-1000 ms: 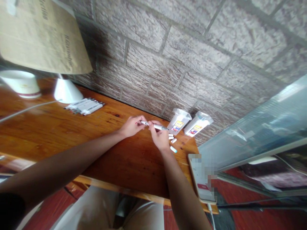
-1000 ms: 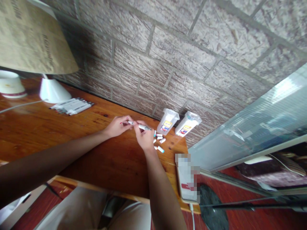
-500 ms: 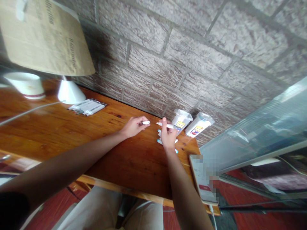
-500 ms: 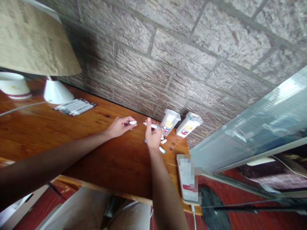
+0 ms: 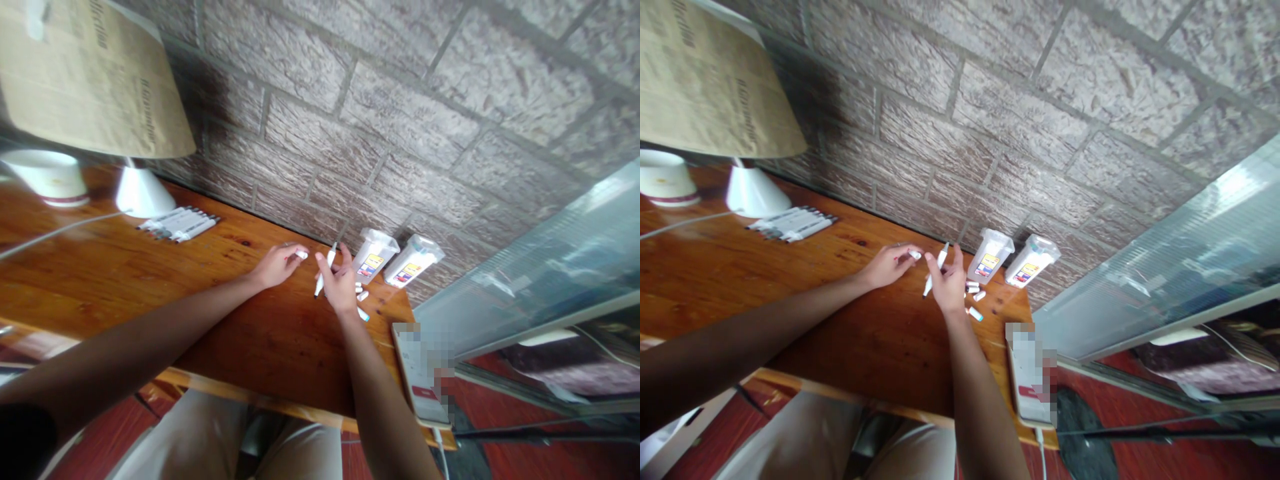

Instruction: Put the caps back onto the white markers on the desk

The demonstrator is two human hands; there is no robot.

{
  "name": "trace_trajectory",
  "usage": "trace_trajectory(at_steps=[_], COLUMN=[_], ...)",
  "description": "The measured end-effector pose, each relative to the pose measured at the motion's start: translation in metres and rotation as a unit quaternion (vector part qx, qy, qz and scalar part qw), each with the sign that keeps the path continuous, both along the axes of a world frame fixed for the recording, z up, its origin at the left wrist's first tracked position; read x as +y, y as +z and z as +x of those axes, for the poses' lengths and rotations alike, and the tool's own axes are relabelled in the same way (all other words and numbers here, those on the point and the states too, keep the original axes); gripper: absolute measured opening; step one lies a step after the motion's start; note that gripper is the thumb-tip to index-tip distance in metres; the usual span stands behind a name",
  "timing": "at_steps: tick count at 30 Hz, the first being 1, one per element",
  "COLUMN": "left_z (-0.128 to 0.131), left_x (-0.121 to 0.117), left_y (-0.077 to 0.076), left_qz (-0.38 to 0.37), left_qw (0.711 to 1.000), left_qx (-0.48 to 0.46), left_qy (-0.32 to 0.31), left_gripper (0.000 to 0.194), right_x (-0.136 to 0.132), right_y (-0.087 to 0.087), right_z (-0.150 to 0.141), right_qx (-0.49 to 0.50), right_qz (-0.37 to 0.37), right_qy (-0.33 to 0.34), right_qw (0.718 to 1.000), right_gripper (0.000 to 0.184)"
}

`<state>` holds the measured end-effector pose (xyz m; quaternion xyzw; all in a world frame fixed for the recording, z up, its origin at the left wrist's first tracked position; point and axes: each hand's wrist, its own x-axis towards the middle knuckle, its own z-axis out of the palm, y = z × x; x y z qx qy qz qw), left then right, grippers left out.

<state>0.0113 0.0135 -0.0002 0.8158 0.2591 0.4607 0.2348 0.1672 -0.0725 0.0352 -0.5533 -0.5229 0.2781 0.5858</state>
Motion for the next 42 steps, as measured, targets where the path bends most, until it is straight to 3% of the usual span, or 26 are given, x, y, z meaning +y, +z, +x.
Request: trace_trajectory(at_steps=[2,6,11,20,24,30,36,42], left_z=[0.000,0.001,0.002,0.001,0.001,0.002,0.001,0.001], left_x=[-0.001,-0.002,-0.003,-0.006,-0.007,-0.006,-0.008,-0.008], left_y=[0.000,0.000,-0.002,0.002,0.001,-0.001,0.002,0.003], left_qz=[0.004,-0.004,-0.014,-0.061,-0.056,-0.047,-0.035,-0.038], left_qw=[1.000,1.000,1.000,0.998,0.998,0.998,0.998,0.998], left_qx=[0.002,0.004,0.001,0.002,0.025,0.042,0.052,0.054], left_qy=[0.001,0.003,0.003,-0.015,-0.014,-0.012,-0.016,-0.016], left_gripper=[0.024,0.026,0.027,0.032,0.030,0.031,0.030,0.031], right_x=[0.000,-0.001,-0.003,-0.009,-0.006,0.001,0.002,0.001], right_y=[0.001,0.003,0.006,0.011,0.007,-0.002,-0.007,-0.006], right_z=[-0.001,0.000,-0.001,-0.007,-0.006,-0.001,0.001,0.003], right_qx=[0.033,0.061,0.025,0.082,0.020,-0.060,-0.128,-0.131], right_qz=[0.026,0.069,0.080,0.105,0.072,0.076,0.043,0.047], right_qy=[-0.027,-0.061,-0.014,0.038,-0.011,-0.132,-0.097,-0.091], right_qw=[0.999,0.994,0.996,0.990,0.997,0.987,0.986,0.986], right_gripper=[0.082,0.056,0.030,0.035,0.034,0.052,0.058,0.057])
